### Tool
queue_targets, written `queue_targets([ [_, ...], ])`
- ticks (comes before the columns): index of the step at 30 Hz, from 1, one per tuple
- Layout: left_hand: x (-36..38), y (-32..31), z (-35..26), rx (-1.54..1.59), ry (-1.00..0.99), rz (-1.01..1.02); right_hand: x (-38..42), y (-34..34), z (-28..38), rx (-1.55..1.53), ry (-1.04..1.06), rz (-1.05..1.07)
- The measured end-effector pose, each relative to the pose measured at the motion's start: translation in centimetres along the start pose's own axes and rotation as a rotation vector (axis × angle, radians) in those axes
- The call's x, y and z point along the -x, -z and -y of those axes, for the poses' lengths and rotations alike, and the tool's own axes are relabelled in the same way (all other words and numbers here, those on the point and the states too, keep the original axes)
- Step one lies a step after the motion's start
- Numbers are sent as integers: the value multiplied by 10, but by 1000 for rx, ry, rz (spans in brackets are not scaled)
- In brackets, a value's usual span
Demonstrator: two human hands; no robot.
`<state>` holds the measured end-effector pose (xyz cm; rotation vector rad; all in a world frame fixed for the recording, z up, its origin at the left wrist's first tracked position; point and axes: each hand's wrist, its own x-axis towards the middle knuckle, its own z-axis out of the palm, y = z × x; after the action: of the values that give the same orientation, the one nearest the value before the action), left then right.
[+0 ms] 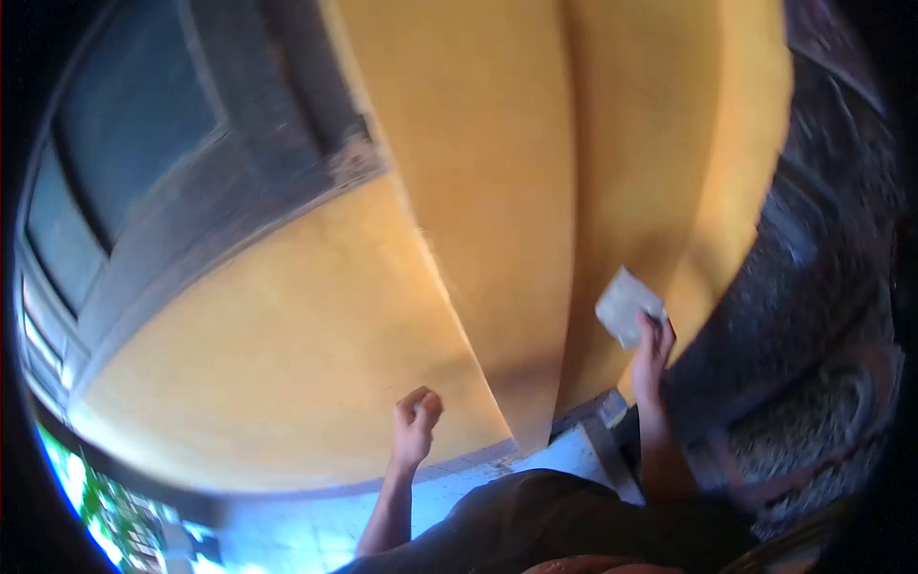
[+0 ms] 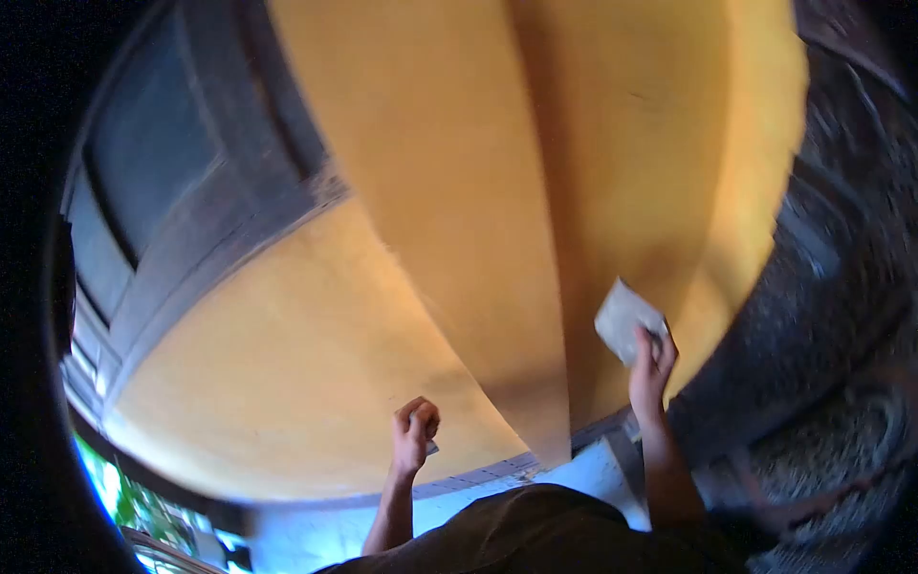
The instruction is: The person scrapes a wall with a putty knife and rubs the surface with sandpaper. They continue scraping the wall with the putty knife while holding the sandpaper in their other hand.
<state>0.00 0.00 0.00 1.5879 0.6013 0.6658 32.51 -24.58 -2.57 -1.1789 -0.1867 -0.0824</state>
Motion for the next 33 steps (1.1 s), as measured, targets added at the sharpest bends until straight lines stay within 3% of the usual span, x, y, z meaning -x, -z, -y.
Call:
queue_targets([
  [1,12,-25,-8,-33,11,17,12,22,11,92,-25,-69],
  [2,24,-51,-23,-102,-7,24,15,50,14,81,-122,1],
  [3,-21,-46,-29,-50,-121,26,-20,13,21,61,-108,106],
  [6,7,-39,-49,-190,-158,154,37,26,44,20,-343,433],
  [8,10,-55,-50,-79,-271,184,44,17,62,107,-330,564],
  [15,13,-68,-80,-168,-701,363,37,5,25,-611,-544,1008],
  [19,17,-85,-91,-238,-949,374,41,6,27,132,-383,1088],
  [20,20,-85,-96,-224,-982,368,58,-7,40,241,-389,999],
  [27,18,-33,-152,70,-1226,195,76,-22,43,276,-335,1169],
  [30,15,-39,-184,350,-1274,-189,76,-19,38,337,-305,1169],
  [33,13,-39,-217,539,-1344,-241,81,-18,36,388,-250,1165],
])
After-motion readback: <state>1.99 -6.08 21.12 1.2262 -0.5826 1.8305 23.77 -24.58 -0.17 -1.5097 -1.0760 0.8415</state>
